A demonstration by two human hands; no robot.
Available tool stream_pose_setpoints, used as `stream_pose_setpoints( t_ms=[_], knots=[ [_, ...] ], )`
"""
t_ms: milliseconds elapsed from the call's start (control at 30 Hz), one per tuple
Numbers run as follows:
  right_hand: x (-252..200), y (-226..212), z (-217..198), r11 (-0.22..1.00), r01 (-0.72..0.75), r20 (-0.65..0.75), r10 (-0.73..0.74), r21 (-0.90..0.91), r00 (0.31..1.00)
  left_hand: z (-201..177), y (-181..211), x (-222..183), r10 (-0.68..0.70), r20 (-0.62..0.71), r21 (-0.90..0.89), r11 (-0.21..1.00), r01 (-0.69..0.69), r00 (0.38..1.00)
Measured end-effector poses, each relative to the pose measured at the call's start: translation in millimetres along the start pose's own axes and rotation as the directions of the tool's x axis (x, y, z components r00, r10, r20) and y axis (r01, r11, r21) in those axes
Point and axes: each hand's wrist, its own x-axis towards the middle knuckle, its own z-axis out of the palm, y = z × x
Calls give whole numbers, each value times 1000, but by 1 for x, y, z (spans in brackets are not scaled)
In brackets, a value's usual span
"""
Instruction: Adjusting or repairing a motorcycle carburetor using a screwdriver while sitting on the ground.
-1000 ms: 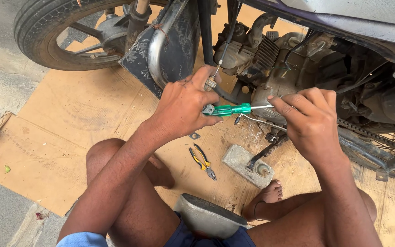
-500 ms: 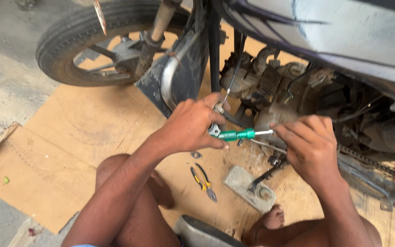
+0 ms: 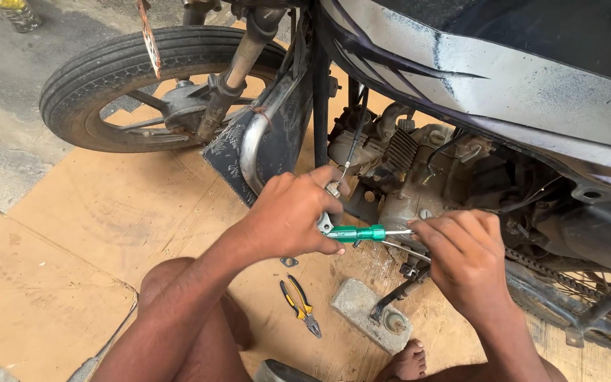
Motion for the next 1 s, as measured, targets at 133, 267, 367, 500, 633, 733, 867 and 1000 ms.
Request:
stream_pose_setpoints(
  t_ms=[133,267,367,500,633,733,867,1000],
  knots=[
    [0,3,3,999,39,49,-39,7,998,6,3,0,35,4,108,994,-35,999],
    [2,8,4,997,10,89,-16,72,996,9,1,4,10,39,106,994,-14,999],
    [0,13,4,993,-33,87,24,111,996,9,-3,8,29,43,43,999,-31,999],
    [-5,23,2,994,-45,75,37,100,996,7,-5,10,26,55,-45,999,-23,998],
    [-3,19,-7,997,-63,107,59,34,993,6,-2,10,18,71,-64,998,-14,997],
    [0,16,-12,999,-40,47,41,-12,998,9,-2,11,28,54,-61,998,-24,998],
    [1,16,-8,991,33,-65,-41,-129,997,10,-5,14,75,15,-107,992,-73,997],
    [-2,21,3,985,116,-142,-134,-127,981,7,-4,14,61,15,-81,995,-60,998]
  ],
)
